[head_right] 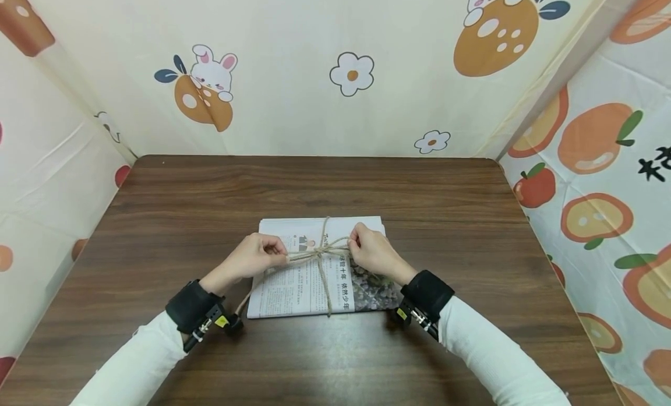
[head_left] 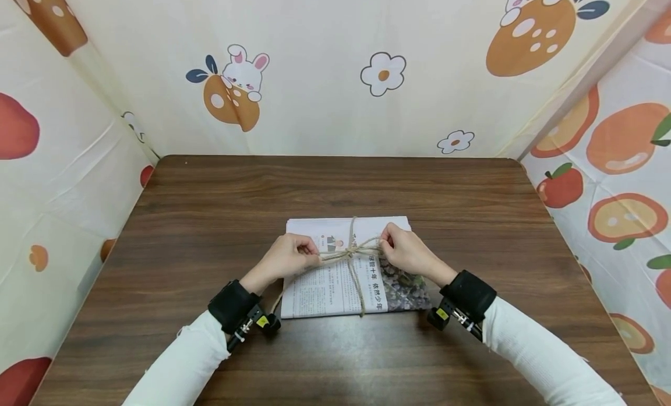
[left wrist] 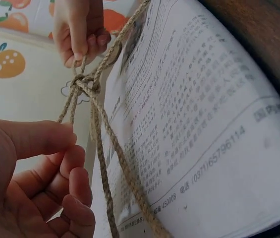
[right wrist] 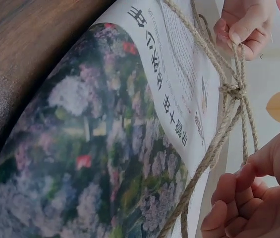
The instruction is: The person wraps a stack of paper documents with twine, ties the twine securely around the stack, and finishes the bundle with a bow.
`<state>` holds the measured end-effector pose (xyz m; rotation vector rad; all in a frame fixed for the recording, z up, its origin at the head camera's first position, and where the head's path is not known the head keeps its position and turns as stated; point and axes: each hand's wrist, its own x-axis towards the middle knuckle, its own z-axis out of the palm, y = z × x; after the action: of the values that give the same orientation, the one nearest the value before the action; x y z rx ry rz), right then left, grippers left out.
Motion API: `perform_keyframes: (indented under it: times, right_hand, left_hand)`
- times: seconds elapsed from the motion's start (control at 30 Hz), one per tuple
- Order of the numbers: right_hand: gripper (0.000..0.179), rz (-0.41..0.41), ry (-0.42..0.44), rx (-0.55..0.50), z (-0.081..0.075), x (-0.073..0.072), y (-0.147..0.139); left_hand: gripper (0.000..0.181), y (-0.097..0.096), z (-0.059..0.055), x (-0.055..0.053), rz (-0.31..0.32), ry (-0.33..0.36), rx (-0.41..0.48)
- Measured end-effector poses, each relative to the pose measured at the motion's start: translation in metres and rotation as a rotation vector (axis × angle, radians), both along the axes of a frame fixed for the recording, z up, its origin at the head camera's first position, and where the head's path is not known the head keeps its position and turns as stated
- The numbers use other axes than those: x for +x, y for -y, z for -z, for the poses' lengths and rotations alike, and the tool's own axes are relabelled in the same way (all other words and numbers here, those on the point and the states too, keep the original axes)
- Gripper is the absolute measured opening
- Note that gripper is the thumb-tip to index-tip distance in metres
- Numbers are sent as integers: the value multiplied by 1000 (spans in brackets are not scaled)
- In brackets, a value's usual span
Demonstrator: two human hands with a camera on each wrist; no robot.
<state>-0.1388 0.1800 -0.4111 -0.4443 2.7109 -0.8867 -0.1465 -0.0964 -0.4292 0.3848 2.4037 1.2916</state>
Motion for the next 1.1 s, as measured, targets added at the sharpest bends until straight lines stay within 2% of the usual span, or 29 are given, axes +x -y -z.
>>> perform_keyframes:
  times: [0.1, 0.2, 0.33, 0.47, 0.6, 0.77, 0.87, 1.1]
  right_hand:
    - [8, -7, 0, -2, -1, -2, 1]
    - [7, -23, -4, -8, -4, -6, 1]
    - [7, -59, 27, -19, -11, -13, 0]
    - [7, -95, 69, 1, -13, -18, -1]
    - [8, -120, 58, 18, -12, -20, -1]
    - [11, -140, -18, 32, -13, -22, -4]
    - [12, -118, -23, 40, -14, -22, -6]
    - [16, -52, -1, 62, -16, -22, -7]
  left_hand:
    - [4, 1, -3, 0, -3, -10, -5]
    - [5, 1, -7, -2, 1, -56, -23]
    - [5, -3, -12, -6, 14, -131, -43]
    - [8, -7, -16, -12, 40, -168, -48]
    - [16, -10, -19, -16, 61, -165, -49]
    - [19, -11, -21, -17, 64, -193, -74]
    - [18, -10, -19, -16, 50, -209, -105]
    - [14, -8, -14, -11, 9, -160, -111]
